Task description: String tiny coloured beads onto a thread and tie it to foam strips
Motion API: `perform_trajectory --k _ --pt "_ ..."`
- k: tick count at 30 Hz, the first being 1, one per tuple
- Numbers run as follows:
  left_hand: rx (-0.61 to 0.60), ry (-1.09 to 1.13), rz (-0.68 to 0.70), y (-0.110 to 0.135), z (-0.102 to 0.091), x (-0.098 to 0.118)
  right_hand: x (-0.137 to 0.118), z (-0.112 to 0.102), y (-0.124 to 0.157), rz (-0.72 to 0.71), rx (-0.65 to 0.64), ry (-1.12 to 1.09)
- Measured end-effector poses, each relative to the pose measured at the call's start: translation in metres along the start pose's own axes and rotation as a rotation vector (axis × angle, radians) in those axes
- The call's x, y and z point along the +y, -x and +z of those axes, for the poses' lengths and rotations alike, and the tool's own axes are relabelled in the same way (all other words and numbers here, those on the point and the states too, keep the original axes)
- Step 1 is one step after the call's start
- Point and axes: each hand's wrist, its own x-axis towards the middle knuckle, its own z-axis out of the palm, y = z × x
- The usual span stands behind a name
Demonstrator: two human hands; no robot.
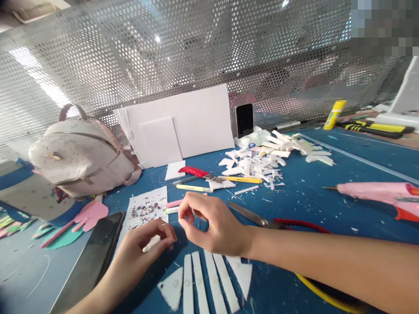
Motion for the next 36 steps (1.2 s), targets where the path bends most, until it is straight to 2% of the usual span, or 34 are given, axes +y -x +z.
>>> perform_trajectory --k 2,4,8,16,25,36 --pt "0.059 0.109 -0.052 0.001 -0.002 -0.001 0.0 0.0 -0.001 0.025 0.017 -0.01" --pt "0.102 0.178 -0.046 0.001 -0.004 -0.004 0.0 -0.001 -0.001 0.051 0.026 -0.012" --pt "0.156 0.185 -0.009 0.004 -0.004 -0.007 0.0 -0.002 0.0 0.083 0.017 -0.017" --pt "0.312 0.22 -0.037 0.009 0.0 -0.003 0.001 -0.003 0.002 0.078 -0.009 -0.035" --pt "0.299 0.19 -0.026 0.009 -0.002 -0.007 -0.001 -0.003 0.001 0.007 -0.075 -0.009" --pt "0.248 0.102 0.029 0.012 -0.005 -0.01 -0.002 -0.003 0.001 0.004 -0.084 -0.002"
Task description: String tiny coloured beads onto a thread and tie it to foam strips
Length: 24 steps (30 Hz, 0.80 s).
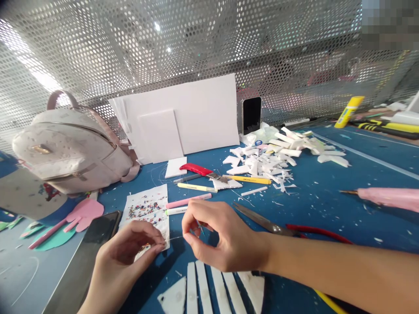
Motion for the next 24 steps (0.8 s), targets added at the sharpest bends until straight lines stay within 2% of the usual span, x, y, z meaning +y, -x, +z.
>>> perform_trajectory --k 5,24 --pt "-0.021 -0.029 0.033 -0.0019 -0.0007 0.0011 0.0005 0.0 0.0001 0.003 0.003 0.002" --pt "-0.027 -0.032 0.01 -0.0006 -0.0016 -0.0006 0.0004 -0.0004 0.0003 0.011 0.001 0.003"
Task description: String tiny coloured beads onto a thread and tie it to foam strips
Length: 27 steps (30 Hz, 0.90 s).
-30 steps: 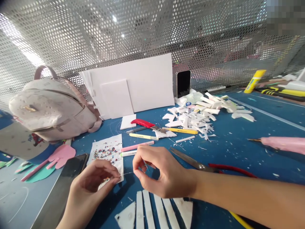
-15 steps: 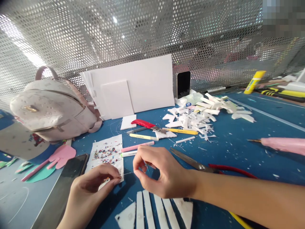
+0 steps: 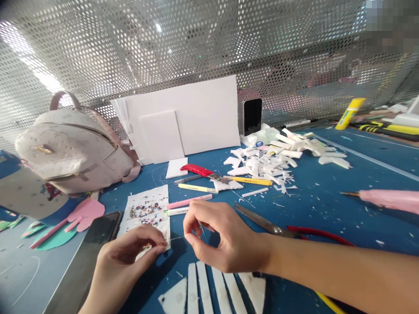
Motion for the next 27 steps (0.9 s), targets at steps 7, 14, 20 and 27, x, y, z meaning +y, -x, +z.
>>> perform_trajectory --k 7,14,20,27 --pt "-0.012 0.015 -0.006 -0.0012 0.0003 -0.0012 -0.0011 -0.0001 -0.0011 -0.003 0.002 0.005" --pt "-0.014 -0.001 -0.006 -0.0013 -0.0003 -0.0003 -0.0002 0.0001 -0.0013 -0.003 -0.011 0.006" --pt "-0.014 -0.01 0.032 -0.0012 -0.0001 -0.0024 -0.0009 -0.0002 -0.0029 0.004 -0.033 0.028" --pt "-0.024 0.004 0.109 -0.0037 -0.0009 -0.0024 0.0027 0.0006 -0.0015 -0.031 -0.048 0.104"
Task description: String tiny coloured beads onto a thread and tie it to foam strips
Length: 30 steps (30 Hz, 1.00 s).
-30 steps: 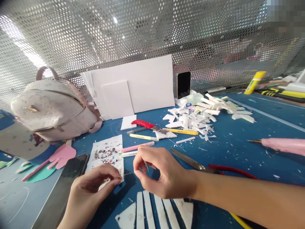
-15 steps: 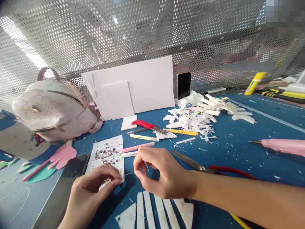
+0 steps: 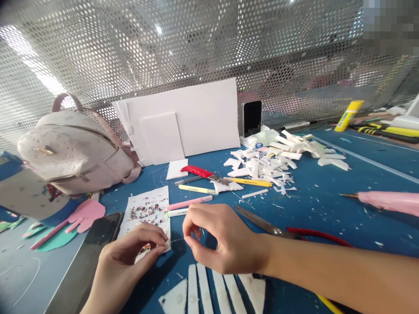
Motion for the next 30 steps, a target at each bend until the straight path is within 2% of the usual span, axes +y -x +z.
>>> perform_trajectory --k 12,16,19,22,30 --pt "-0.007 -0.013 -0.018 0.002 -0.001 -0.003 0.001 0.003 0.001 -0.083 -0.021 0.163" --pt "-0.032 -0.053 -0.081 0.002 0.002 -0.002 0.001 0.003 0.0 -0.1 -0.049 0.178" --pt "-0.005 -0.023 -0.139 0.004 0.008 0.002 0.001 0.006 0.0 -0.102 -0.109 0.173" --pt "0.017 -0.009 -0.12 0.006 0.014 0.004 0.001 0.009 0.001 -0.134 -0.151 0.19" --pt "-0.039 -0.006 -0.066 0.005 0.016 0.005 0.006 0.012 0.005 -0.223 -0.194 0.243"
